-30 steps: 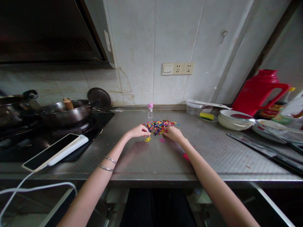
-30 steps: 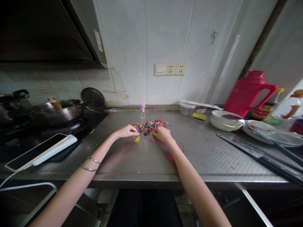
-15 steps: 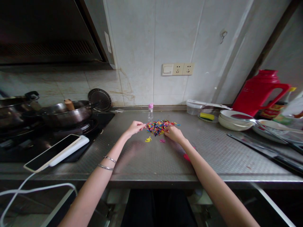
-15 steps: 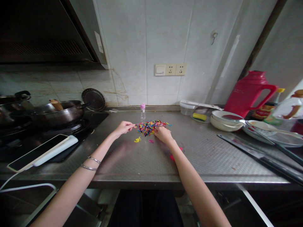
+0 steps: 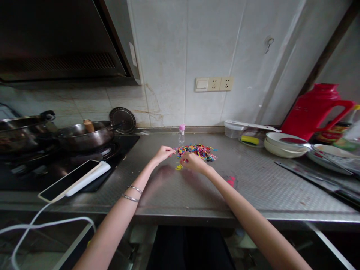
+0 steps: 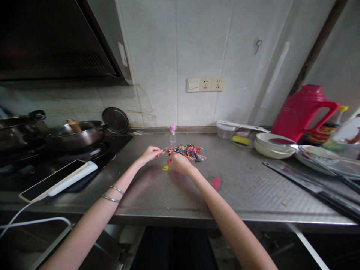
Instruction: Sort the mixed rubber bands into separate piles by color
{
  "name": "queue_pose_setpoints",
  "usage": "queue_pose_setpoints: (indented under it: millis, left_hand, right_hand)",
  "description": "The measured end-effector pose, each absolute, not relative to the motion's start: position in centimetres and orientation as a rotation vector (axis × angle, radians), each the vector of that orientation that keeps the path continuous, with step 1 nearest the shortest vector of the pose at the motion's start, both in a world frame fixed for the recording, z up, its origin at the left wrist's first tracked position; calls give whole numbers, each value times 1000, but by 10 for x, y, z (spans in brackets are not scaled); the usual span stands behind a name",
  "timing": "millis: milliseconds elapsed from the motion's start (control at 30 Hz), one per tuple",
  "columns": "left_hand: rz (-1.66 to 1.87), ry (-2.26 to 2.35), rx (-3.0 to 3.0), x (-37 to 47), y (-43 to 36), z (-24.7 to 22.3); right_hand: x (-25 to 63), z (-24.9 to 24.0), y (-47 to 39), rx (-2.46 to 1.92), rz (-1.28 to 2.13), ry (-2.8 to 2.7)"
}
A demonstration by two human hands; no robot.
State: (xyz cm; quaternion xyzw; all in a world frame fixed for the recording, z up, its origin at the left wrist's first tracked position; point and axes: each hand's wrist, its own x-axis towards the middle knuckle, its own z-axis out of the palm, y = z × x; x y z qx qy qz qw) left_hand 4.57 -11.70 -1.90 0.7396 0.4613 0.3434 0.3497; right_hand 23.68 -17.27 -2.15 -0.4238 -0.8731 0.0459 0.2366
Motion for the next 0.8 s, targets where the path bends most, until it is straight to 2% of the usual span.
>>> queue_pose_setpoints:
  millis: [367, 800]
  left_hand:
    - [888, 1270, 1997, 50, -108, -33]
    - [816, 1361, 2154, 61, -112, -44]
  right_hand:
    - [245, -26, -177, -1093, 207, -2291]
    - [274, -28, -169, -1316, 111, -2263]
